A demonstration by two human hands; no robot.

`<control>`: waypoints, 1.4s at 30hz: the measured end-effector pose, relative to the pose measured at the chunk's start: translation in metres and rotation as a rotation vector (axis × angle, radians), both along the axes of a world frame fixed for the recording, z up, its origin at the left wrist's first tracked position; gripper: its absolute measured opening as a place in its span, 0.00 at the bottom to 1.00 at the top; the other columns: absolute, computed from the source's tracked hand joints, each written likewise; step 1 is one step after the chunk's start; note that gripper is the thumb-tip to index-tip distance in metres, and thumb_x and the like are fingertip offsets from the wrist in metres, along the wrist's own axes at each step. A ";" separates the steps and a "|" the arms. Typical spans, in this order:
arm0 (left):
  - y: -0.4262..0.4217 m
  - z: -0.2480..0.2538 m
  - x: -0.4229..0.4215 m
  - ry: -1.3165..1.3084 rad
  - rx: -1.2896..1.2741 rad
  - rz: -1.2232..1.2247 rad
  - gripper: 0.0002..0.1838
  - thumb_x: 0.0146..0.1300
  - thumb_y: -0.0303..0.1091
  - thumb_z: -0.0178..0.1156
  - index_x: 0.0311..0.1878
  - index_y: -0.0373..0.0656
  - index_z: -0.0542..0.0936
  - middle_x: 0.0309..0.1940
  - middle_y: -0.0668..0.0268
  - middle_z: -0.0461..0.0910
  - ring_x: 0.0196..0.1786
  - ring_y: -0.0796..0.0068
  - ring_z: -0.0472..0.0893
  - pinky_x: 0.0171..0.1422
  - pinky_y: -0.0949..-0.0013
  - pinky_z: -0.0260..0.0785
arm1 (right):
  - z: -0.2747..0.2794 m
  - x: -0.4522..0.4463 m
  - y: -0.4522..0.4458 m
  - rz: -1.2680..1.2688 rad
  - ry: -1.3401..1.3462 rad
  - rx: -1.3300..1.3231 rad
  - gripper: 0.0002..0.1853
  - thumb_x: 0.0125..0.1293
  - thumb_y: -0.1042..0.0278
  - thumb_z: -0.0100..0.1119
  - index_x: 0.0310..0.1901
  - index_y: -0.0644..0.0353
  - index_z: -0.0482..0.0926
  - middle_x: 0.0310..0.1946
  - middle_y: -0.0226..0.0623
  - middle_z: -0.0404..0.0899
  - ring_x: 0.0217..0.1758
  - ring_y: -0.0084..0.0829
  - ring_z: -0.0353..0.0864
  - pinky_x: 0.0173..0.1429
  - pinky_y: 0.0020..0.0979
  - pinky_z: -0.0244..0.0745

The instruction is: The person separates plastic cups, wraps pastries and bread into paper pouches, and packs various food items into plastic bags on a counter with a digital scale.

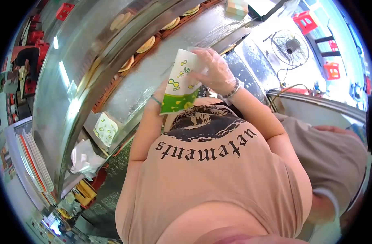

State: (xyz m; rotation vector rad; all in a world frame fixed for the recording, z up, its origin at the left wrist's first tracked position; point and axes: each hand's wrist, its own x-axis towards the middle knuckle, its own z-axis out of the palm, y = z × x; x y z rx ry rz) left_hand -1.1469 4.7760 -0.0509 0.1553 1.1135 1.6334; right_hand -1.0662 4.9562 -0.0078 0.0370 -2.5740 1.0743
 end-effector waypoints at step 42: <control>0.048 0.013 0.036 0.057 0.032 0.484 0.09 0.67 0.27 0.52 0.48 0.43 0.76 0.40 0.67 0.79 0.38 0.77 0.81 0.38 0.75 0.76 | 0.012 -0.017 0.057 0.224 0.353 0.107 0.18 0.48 0.76 0.67 0.43 0.57 0.76 0.44 0.40 0.77 0.44 0.42 0.78 0.46 0.38 0.75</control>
